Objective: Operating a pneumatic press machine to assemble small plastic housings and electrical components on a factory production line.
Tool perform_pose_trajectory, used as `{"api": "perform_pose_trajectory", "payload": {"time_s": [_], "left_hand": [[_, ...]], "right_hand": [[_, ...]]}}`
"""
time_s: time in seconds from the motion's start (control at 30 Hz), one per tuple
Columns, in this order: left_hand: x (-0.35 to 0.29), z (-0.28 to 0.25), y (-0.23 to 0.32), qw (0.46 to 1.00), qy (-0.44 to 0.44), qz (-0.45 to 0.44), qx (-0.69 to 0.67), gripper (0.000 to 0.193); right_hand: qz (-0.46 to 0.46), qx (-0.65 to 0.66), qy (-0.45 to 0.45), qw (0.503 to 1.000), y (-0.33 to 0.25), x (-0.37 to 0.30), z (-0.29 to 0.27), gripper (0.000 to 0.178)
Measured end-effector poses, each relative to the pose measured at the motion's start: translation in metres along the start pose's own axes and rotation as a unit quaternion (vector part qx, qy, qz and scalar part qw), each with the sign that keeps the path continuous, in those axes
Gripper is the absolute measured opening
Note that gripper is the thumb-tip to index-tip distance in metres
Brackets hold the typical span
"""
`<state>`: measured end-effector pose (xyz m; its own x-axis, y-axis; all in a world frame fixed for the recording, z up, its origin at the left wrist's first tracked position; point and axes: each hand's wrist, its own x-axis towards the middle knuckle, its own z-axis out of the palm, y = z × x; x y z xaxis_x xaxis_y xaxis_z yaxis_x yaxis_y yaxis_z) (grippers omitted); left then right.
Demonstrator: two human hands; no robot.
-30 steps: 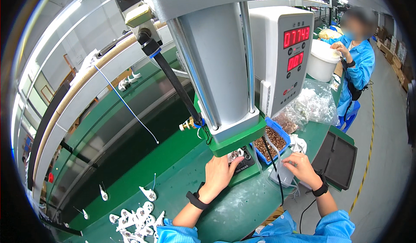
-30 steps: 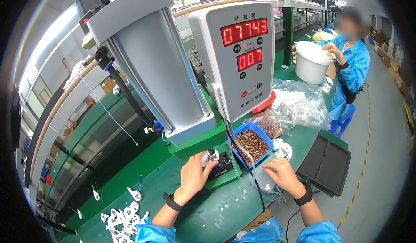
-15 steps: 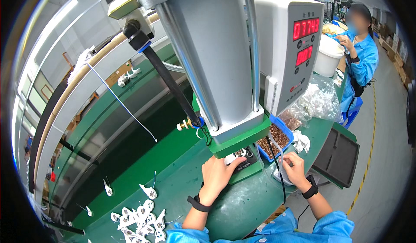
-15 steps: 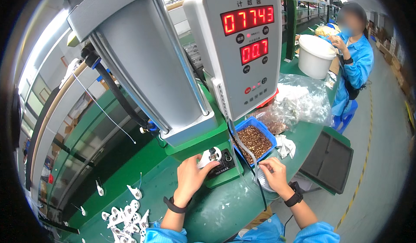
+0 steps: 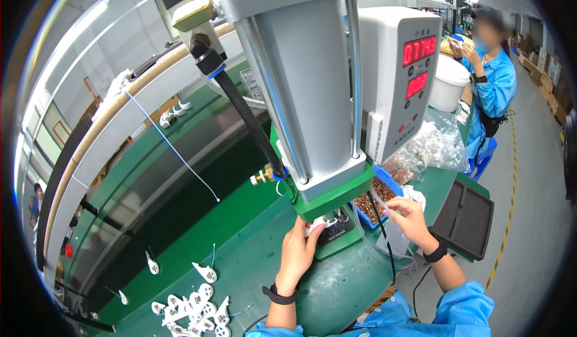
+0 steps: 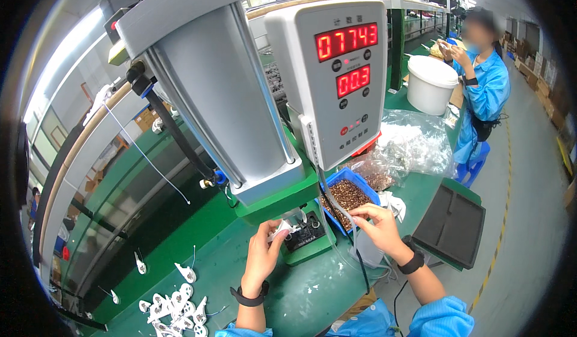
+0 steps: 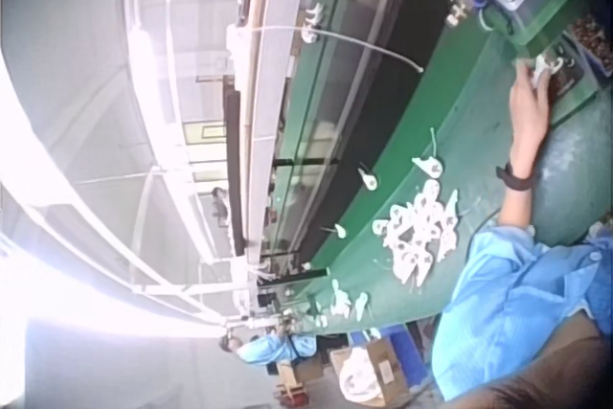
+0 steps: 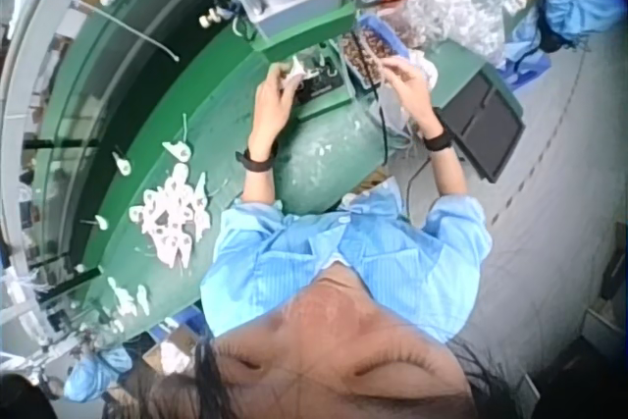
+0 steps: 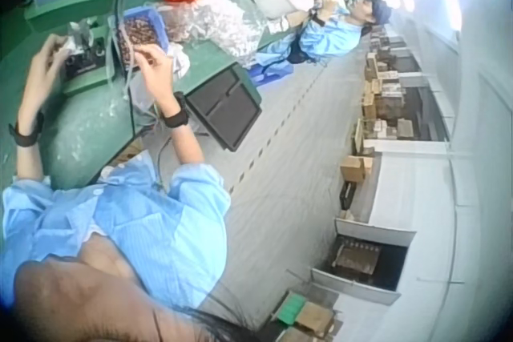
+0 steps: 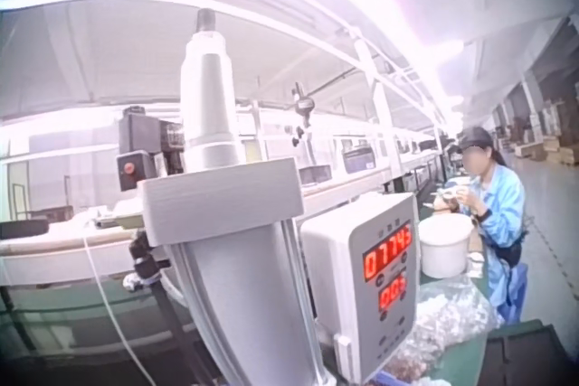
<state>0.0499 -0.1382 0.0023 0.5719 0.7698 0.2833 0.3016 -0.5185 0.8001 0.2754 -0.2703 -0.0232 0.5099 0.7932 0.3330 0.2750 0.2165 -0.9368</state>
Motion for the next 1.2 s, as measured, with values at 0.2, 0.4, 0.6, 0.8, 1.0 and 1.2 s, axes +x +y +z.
{"api": "perform_pose_trajectory", "payload": {"time_s": [0.2,0.4,0.6,0.8,1.0,1.2], "left_hand": [[0.003,-0.007,-0.001,0.997,-0.053,-0.019,-0.046,0.030],[0.008,-0.009,-0.004,0.998,-0.046,-0.016,-0.048,0.028],[0.008,-0.004,-0.009,0.997,-0.029,0.003,-0.066,0.021],[0.007,-0.008,-0.005,0.997,-0.019,0.014,-0.075,0.021],[0.008,-0.007,-0.004,0.997,-0.048,-0.015,-0.065,0.028],[0.004,-0.005,0.002,0.996,-0.007,0.034,-0.078,0.016]], "right_hand": [[0.094,0.039,-0.110,0.989,0.002,0.025,0.012,0.012],[-0.044,-0.099,-0.170,0.979,-0.029,0.043,0.044,0.015],[-0.101,-0.108,-0.228,0.962,-0.020,0.057,0.064,0.015],[-0.096,-0.093,-0.255,0.958,-0.028,0.059,0.071,0.018],[-0.141,-0.226,-0.281,0.922,-0.026,0.061,0.056,0.019],[-0.076,-0.161,0.056,0.982,0.005,0.014,0.019,0.029]]}}
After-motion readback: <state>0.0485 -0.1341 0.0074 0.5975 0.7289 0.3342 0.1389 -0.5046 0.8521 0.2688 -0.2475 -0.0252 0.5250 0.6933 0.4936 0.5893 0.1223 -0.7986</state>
